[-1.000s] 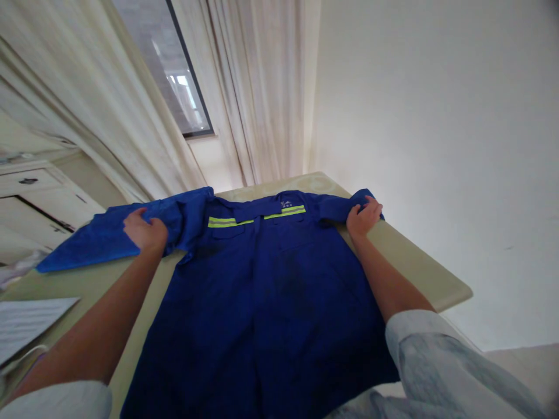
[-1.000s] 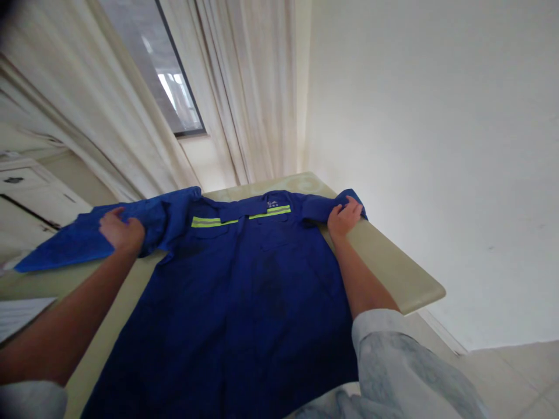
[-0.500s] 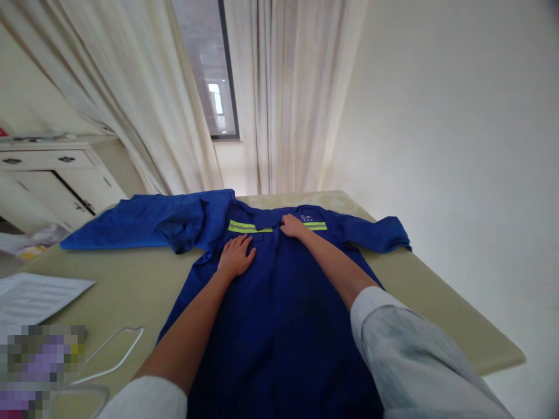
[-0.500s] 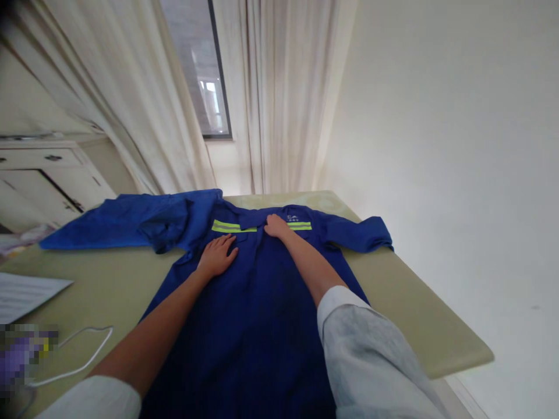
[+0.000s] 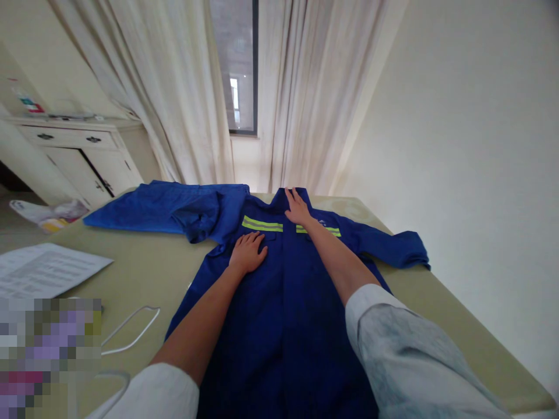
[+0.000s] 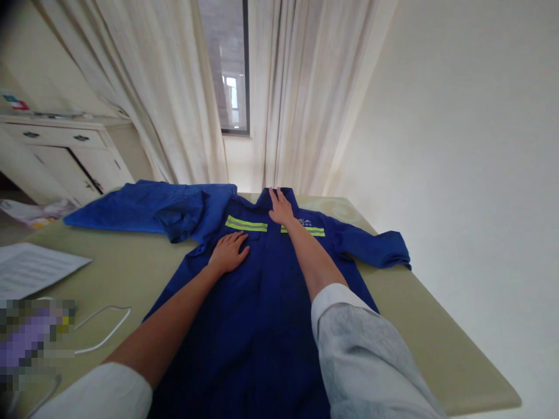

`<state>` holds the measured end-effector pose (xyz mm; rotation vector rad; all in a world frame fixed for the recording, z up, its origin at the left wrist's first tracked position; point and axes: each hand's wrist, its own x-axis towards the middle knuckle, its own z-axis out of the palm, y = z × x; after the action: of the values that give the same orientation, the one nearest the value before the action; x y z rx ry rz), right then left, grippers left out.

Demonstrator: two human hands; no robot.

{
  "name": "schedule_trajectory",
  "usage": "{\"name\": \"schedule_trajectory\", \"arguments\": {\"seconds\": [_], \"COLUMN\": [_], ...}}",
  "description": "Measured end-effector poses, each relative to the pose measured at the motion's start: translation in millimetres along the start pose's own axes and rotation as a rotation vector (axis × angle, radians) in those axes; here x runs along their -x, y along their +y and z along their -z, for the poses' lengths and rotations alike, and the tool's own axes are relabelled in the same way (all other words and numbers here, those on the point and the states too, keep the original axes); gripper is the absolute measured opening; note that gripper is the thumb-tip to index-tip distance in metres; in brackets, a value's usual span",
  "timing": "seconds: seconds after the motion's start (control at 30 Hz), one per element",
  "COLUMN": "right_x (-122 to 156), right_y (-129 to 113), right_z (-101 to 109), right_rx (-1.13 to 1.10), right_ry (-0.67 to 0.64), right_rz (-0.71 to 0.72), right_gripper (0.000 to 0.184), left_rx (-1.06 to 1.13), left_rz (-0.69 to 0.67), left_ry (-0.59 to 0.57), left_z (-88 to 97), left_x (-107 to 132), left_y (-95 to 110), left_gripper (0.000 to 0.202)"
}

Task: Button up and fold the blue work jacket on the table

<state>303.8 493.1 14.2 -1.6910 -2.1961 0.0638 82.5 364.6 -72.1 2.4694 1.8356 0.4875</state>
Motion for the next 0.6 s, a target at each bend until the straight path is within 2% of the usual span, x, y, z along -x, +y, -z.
{"name": "schedule_trajectory", "arguments": {"seconds": [0.07,0.1,0.17,0.27,0.33,0.4,0.5,0.6], "right_x": [0.2,5.6,26.4,66.3,85.0,94.1,97.6,97.7], "right_y": [-10.2,-16.3,-28.1,-34.6,-25.3,-5.9,24.7,32.0], "right_z": [5.5,5.3,-1.7,-15.8,-15.5,-4.9,15.6,19.1], "right_rx": [-0.013,-0.011,0.039,0.137,0.166,0.19,0.241,0.248], "right_ry": [0.102,0.085,-0.059,-0.214,-0.211,-0.174,-0.099,-0.045], "right_rz": [-0.059,-0.095,-0.115,-0.057,-0.071,-0.121,-0.199,-0.172], "right_gripper": [0.057,0.05,0.046,0.063,0.065,0.061,0.052,0.038], "left_rx": [0.013,0.016,0.015,-0.004,-0.013,-0.014,-0.009,-0.01], "left_rz": [0.0,0.002,0.004,0.005,0.007,0.011,0.011,0.017], "left_ry": [0.009,0.012,0.01,-0.016,-0.052,-0.08,-0.076,-0.072], "left_z": [-0.4,-0.6,-1.1,-2.0,-3.0,-4.4,-6.5,-6.9], "left_x": [-1.1,-1.7,-2.6,-2.5,-1.1,0.9,2.8,2.4], "left_y": [-0.5,-0.6,-0.8,-1.6,-2.9,-4.5,-5.8,-4.8], "left_gripper": [0.055,0.055,0.057,0.062,0.064,0.064,0.064,0.064]}}
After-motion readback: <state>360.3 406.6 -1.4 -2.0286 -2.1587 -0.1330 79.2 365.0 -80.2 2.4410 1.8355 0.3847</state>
